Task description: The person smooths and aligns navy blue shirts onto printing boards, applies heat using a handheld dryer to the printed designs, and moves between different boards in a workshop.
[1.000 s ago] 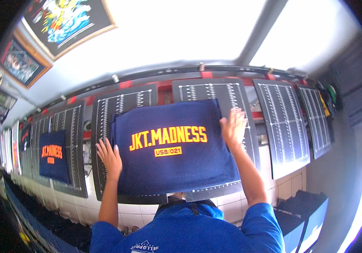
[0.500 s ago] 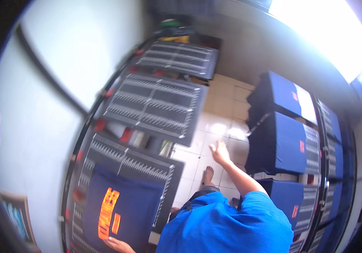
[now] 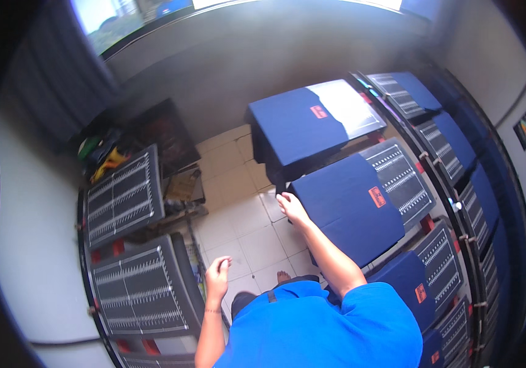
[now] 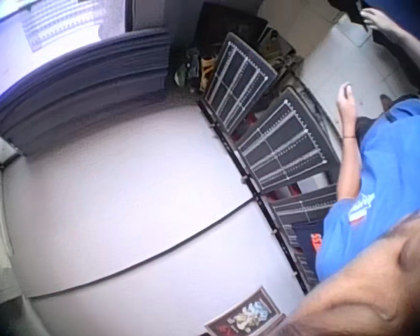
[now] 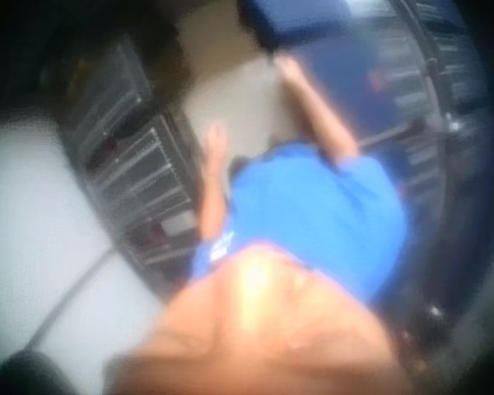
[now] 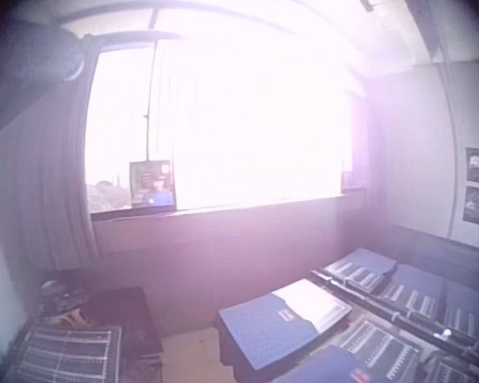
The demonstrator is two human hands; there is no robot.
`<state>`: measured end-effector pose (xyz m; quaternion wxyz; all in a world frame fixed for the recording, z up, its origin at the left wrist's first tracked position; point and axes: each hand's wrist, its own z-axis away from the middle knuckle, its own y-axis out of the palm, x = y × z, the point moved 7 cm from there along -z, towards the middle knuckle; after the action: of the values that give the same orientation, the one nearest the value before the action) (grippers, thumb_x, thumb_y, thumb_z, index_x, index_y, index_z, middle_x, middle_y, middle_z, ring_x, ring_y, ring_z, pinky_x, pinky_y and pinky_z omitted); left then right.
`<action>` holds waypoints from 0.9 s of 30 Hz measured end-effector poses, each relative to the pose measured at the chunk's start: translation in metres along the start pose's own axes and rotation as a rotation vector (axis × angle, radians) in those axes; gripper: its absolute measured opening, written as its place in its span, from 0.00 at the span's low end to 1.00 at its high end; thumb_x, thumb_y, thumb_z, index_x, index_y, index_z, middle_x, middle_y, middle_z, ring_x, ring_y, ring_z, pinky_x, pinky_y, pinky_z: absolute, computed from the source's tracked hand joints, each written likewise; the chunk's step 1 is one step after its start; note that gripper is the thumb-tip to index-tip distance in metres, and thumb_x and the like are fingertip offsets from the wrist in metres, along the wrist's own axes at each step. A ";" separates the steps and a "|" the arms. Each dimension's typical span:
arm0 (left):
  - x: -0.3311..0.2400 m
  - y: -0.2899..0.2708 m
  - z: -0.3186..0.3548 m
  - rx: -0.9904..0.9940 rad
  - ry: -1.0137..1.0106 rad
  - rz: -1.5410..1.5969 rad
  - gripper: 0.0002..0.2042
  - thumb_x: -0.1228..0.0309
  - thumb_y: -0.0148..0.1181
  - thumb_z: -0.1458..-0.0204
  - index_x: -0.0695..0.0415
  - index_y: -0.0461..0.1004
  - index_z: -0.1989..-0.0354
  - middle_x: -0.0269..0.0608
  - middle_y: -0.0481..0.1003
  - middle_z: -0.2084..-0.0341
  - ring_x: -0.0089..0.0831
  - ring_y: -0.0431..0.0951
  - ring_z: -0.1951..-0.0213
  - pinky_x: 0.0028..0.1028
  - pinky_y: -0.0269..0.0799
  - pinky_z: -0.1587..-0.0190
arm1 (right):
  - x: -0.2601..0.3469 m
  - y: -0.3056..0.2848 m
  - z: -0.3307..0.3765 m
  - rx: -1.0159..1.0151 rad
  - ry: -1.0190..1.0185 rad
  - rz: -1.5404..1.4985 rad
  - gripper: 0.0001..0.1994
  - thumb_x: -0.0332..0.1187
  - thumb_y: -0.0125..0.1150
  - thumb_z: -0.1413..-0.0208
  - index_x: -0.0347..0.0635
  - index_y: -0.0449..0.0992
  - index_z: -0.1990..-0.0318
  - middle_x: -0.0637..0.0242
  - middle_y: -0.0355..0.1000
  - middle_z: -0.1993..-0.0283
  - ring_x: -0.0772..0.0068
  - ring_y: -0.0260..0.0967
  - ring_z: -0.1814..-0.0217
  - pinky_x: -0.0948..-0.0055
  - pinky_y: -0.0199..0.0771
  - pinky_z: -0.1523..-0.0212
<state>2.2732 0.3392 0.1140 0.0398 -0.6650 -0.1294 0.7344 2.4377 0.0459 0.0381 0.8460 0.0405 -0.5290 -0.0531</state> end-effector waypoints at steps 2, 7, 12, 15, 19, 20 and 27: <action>-0.016 0.059 -0.067 0.228 0.034 -0.054 0.09 0.72 0.53 0.44 0.63 0.75 0.61 0.38 0.77 0.68 0.24 0.75 0.66 0.24 0.70 0.60 | 0.042 -0.015 -0.022 -0.065 -0.047 -0.259 0.36 0.49 0.55 0.42 0.33 0.50 0.35 0.51 0.49 0.32 0.58 0.48 0.29 0.61 0.49 0.32; -0.008 0.149 -0.263 0.458 0.135 0.024 0.08 0.71 0.52 0.43 0.61 0.74 0.61 0.33 0.74 0.70 0.22 0.74 0.66 0.22 0.70 0.61 | 0.060 -0.040 -0.085 -0.111 0.105 -0.583 0.48 0.59 0.53 0.45 0.38 0.33 0.31 0.50 0.28 0.26 0.59 0.24 0.23 0.64 0.34 0.28; -0.018 0.210 -0.513 0.433 -0.107 0.088 0.15 0.62 0.52 0.41 0.57 0.70 0.51 0.35 0.71 0.57 0.25 0.72 0.60 0.26 0.71 0.61 | -0.022 -0.016 -0.144 -0.295 0.384 -0.537 0.44 0.51 0.62 0.48 0.35 0.45 0.33 0.52 0.44 0.30 0.63 0.39 0.27 0.67 0.42 0.31; 0.000 0.239 -0.657 0.389 -0.160 -0.030 0.22 0.54 0.49 0.41 0.54 0.64 0.43 0.40 0.66 0.46 0.31 0.67 0.47 0.36 0.67 0.50 | -0.004 -0.011 -0.172 -0.467 0.363 -0.434 0.45 0.44 0.68 0.54 0.32 0.49 0.35 0.52 0.57 0.35 0.62 0.51 0.32 0.65 0.51 0.34; 0.015 0.286 -0.761 0.439 -0.069 0.101 0.32 0.44 0.40 0.40 0.59 0.59 0.39 0.45 0.63 0.42 0.36 0.58 0.38 0.35 0.53 0.37 | -0.034 -0.044 -0.196 -0.916 -0.109 -0.287 0.37 0.33 0.69 0.54 0.36 0.57 0.38 0.57 0.61 0.38 0.63 0.56 0.36 0.62 0.56 0.36; 0.026 0.301 -0.769 0.546 -0.136 0.147 0.34 0.41 0.35 0.41 0.60 0.60 0.39 0.45 0.64 0.42 0.35 0.57 0.37 0.34 0.52 0.37 | -0.037 -0.042 -0.197 -0.859 -0.057 -0.421 0.35 0.32 0.69 0.54 0.37 0.59 0.38 0.58 0.63 0.41 0.63 0.58 0.37 0.62 0.57 0.37; 0.057 0.287 -0.710 1.607 -0.947 0.353 0.43 0.31 0.25 0.48 0.60 0.67 0.49 0.35 0.74 0.72 0.28 0.72 0.68 0.33 0.67 0.56 | 0.006 0.027 -0.137 -0.711 0.140 -1.060 0.25 0.29 0.63 0.49 0.29 0.65 0.44 0.53 0.66 0.42 0.59 0.63 0.40 0.61 0.64 0.41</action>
<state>3.0006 0.1729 -0.0689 0.3173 -0.0817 0.5145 0.7924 2.5648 0.0736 -0.0134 0.6992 0.0168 -0.3306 -0.6337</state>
